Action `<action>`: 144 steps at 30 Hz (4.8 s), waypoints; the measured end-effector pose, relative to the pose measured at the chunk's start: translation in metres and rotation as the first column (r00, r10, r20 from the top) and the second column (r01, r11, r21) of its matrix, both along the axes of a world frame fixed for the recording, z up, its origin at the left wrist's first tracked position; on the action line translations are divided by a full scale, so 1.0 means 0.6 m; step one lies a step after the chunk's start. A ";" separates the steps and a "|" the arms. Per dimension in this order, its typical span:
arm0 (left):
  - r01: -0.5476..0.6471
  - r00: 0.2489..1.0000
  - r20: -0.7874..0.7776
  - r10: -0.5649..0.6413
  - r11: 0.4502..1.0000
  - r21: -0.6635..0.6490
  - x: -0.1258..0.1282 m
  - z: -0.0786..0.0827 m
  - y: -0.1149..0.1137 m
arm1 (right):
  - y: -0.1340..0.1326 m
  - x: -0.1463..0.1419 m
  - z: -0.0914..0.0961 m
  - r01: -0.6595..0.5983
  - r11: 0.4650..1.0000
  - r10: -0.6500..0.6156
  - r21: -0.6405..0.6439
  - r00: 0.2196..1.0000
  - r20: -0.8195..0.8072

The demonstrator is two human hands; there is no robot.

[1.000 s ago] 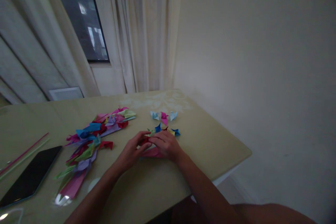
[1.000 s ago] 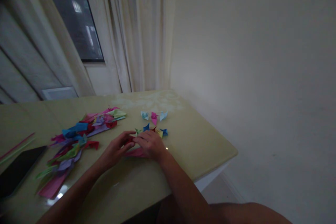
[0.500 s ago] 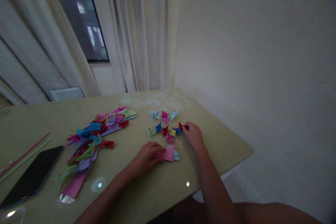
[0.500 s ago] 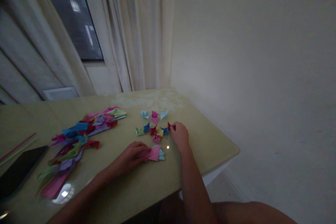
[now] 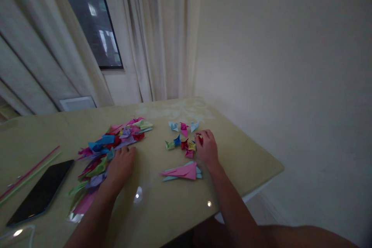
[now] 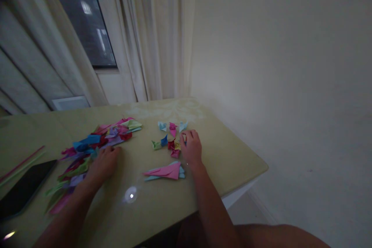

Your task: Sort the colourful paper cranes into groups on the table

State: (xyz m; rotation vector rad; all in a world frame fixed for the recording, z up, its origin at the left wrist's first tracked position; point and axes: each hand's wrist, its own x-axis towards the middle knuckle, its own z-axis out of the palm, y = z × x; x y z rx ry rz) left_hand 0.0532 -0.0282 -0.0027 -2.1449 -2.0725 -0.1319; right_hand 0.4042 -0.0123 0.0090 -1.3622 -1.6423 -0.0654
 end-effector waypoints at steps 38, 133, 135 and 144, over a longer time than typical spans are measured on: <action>0.097 0.717 0.657 -0.234 0.966 0.239 0.054 -0.002 0.047 | -0.015 -0.047 0.004 -0.271 0.956 0.286 0.108 0.945 -0.160; 0.265 0.757 0.626 -0.190 0.964 -0.028 0.100 0.063 0.287 | 0.182 0.111 -0.062 -0.129 0.964 0.025 -0.232 0.913 -0.407; 0.272 0.774 0.603 -0.194 0.961 -0.040 0.077 0.066 0.285 | 0.183 0.107 -0.064 -0.135 0.966 0.032 -0.222 0.910 -0.414; 0.505 0.586 0.779 -0.224 0.852 -0.135 0.152 0.019 0.278 | 0.163 0.097 -0.057 -0.115 0.962 0.016 -0.246 0.927 -0.375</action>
